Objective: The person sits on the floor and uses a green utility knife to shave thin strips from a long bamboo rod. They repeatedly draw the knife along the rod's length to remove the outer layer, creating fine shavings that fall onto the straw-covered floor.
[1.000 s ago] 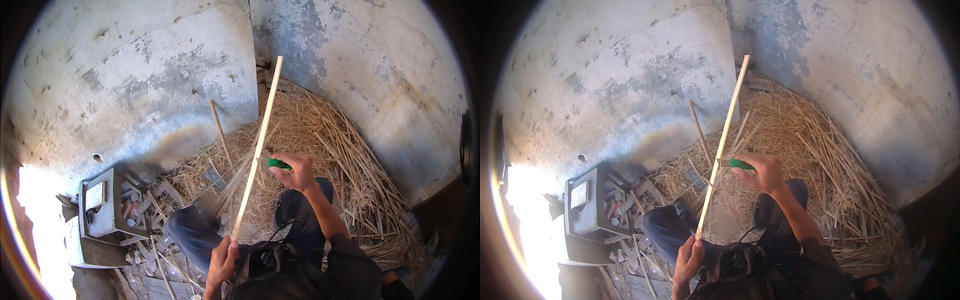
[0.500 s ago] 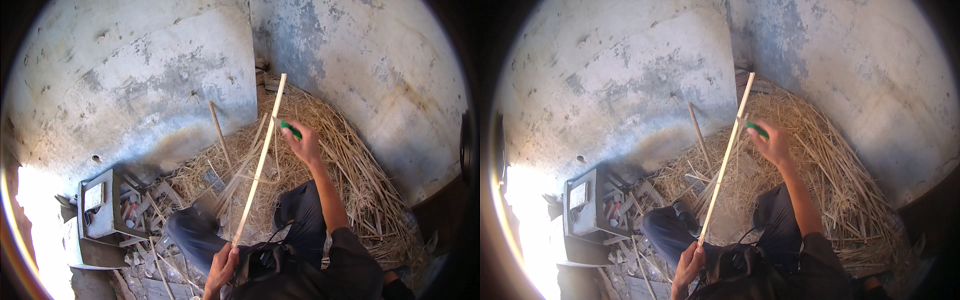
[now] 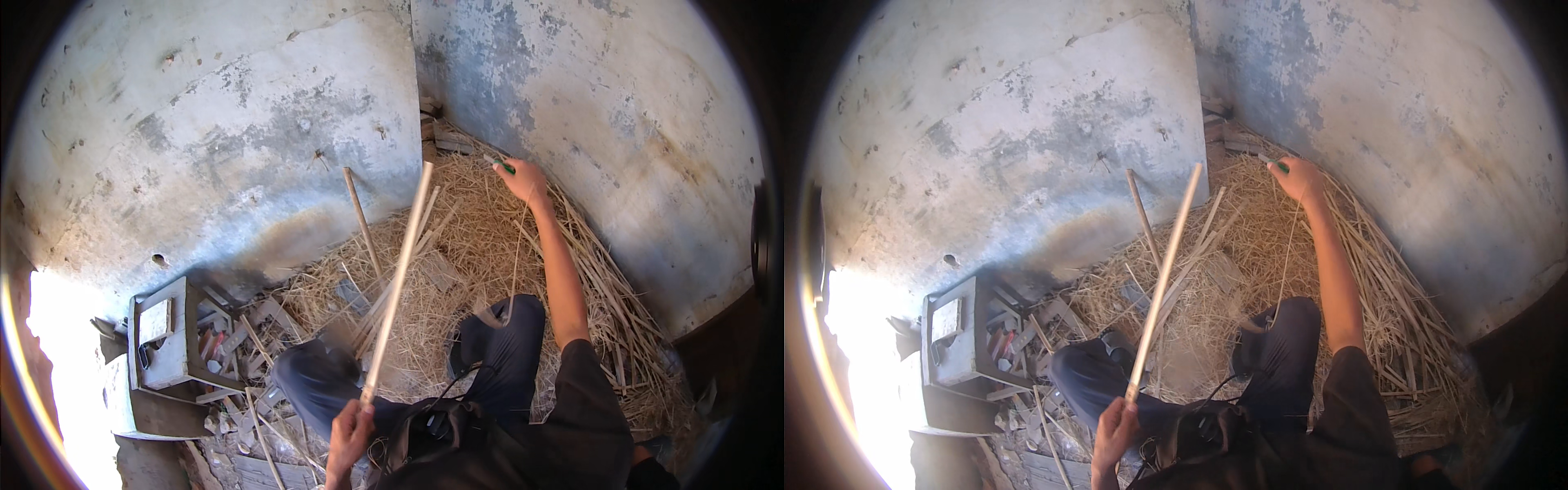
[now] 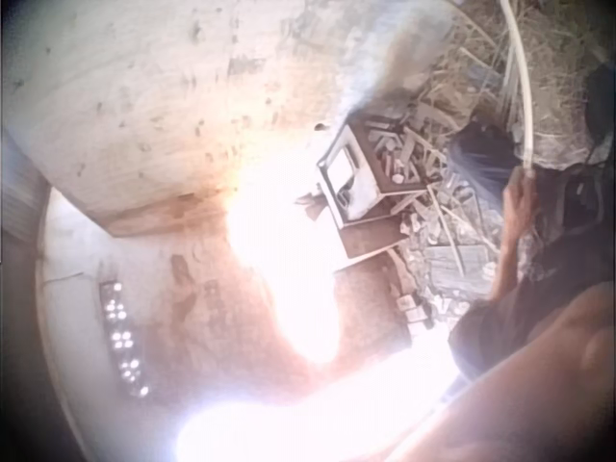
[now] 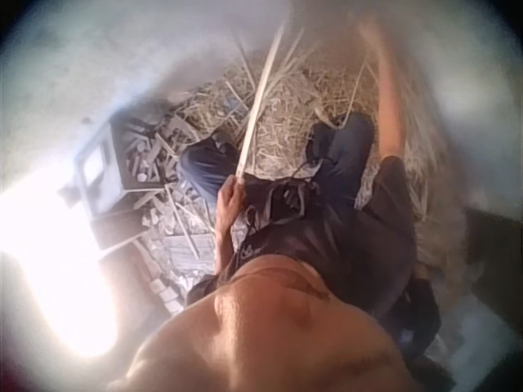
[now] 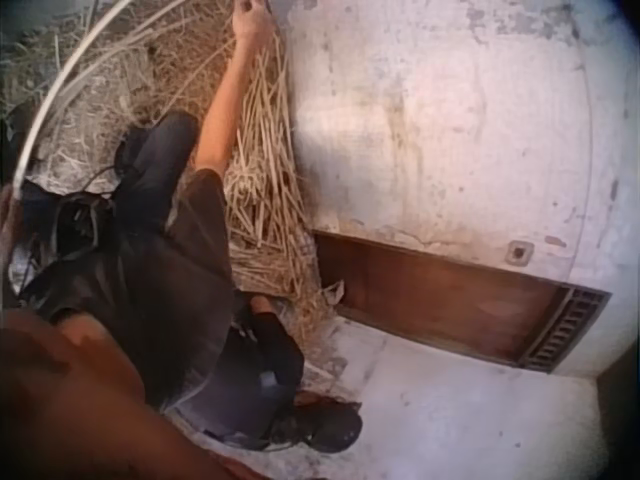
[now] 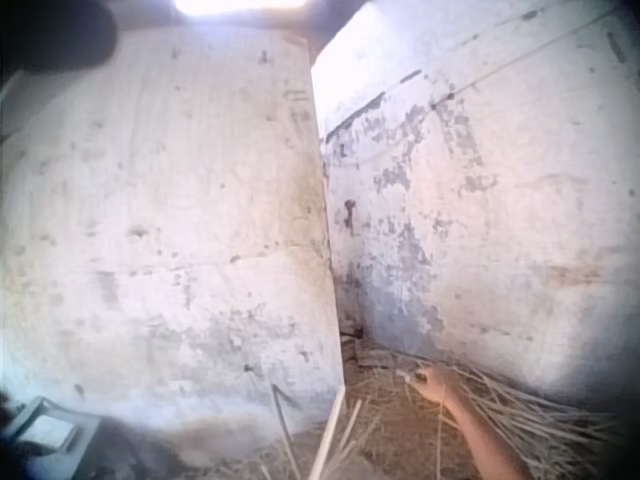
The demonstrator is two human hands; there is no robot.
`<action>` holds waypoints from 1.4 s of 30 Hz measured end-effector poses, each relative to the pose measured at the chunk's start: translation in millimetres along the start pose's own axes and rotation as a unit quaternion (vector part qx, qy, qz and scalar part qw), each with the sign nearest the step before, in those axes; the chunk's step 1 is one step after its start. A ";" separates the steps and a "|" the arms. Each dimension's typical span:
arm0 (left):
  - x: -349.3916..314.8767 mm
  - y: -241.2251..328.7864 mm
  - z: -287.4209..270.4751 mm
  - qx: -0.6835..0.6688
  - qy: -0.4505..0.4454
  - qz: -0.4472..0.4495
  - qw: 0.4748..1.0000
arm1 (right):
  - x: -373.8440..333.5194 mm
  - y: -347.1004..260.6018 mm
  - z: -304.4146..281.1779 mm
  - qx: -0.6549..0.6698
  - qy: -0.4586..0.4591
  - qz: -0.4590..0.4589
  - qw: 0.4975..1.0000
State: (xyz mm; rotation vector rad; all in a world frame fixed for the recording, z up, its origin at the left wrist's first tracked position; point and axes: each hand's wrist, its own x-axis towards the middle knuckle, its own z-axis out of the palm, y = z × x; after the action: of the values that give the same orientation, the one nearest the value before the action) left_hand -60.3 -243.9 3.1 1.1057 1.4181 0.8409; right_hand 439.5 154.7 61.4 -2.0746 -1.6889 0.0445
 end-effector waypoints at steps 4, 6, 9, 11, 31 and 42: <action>27.5 2.1 -3.0 0.052 0.048 0.074 0.995 | -31.2 -6.5 12.9 -0.027 0.043 -0.015 0.999; 32.6 10.0 0.9 0.067 0.061 0.075 0.993 | -53.1 -23.5 13.1 0.024 0.081 -0.058 0.995; 37.7 26.0 9.4 0.101 0.066 0.097 0.988 | -94.1 -57.3 14.4 0.155 0.112 -0.135 0.972; 40.9 34.7 16.4 0.096 0.056 0.113 0.987 | -127.0 -74.8 22.7 0.271 0.113 -0.182 0.939; 47.0 86.9 49.9 0.063 0.087 0.198 0.974 | -287.2 -162.7 2.5 0.302 0.033 -0.422 0.854; 40.4 87.2 47.3 0.038 0.060 0.182 0.981 | -280.0 -159.7 -10.3 0.311 0.041 -0.414 0.855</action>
State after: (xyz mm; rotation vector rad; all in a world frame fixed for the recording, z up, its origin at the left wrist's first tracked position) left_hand 2.5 -182.4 64.4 1.4204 1.3753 1.1346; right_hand 227.3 -88.1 56.8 -0.7864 -2.0219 0.1927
